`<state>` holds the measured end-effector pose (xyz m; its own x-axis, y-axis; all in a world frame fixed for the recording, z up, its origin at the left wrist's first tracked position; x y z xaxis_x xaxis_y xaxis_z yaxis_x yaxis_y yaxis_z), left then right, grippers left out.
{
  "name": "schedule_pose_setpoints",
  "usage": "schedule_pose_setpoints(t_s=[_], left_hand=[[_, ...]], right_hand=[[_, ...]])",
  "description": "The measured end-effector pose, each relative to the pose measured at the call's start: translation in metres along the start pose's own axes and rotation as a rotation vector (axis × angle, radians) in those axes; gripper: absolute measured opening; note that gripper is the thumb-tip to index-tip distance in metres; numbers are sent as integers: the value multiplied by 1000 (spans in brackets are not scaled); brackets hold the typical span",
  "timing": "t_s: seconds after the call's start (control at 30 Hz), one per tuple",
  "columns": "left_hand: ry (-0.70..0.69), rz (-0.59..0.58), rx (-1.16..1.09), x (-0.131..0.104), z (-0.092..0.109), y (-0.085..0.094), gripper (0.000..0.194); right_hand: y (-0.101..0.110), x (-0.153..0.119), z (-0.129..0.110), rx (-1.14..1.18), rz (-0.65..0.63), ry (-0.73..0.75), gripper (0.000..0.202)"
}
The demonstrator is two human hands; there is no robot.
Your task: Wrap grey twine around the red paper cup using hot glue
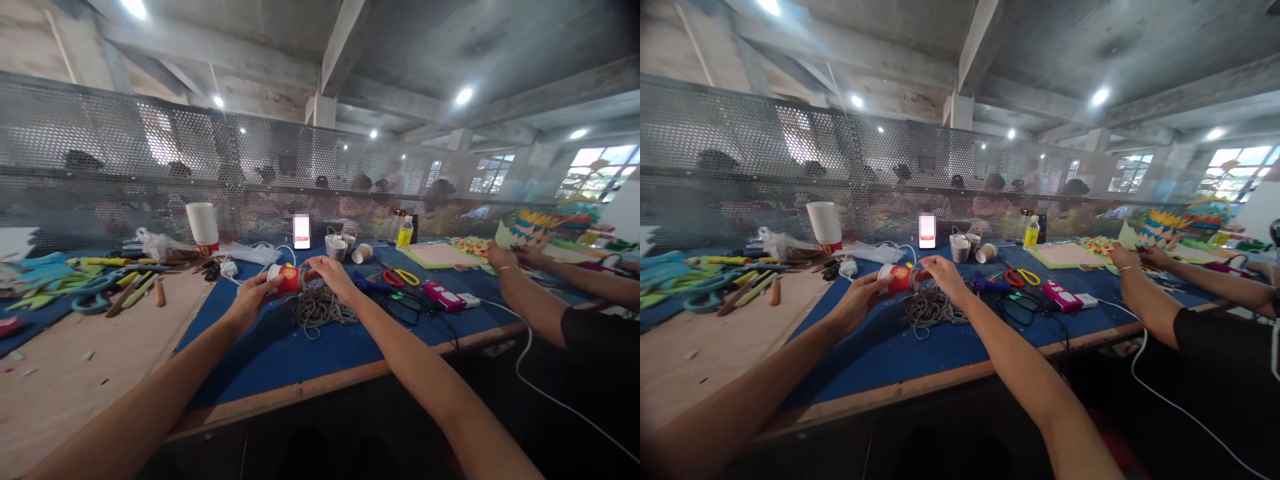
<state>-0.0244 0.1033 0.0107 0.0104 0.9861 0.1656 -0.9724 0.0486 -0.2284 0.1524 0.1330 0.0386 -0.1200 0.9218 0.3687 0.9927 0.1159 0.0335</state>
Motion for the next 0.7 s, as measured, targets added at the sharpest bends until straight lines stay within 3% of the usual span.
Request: schedule_pose_setpoints(t_s=[0.3, 0.5, 0.7], left_hand=[[73, 27, -105, 3, -8, 1, 29], [111, -15, -149, 2, -11, -2, 18], [176, -69, -163, 6, -21, 0, 22]], right_hand=[[-6, -2, -2, -42, -49, 54, 31], [-6, -1, -1, -36, -49, 57, 29], [-7, -3, -3, -35, -41, 56, 30]])
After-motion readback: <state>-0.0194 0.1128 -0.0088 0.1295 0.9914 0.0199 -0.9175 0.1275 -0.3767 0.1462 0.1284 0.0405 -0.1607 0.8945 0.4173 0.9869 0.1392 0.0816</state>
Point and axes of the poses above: each hand's wrist, its own x-axis towards the middle knuckle, its own y-axis out of the back of the hand, z = x × y, the point moved 10 cm from there along x, towards the middle knuckle, and after that the axes turned 7 degrees about z, right-handed, at the moved point
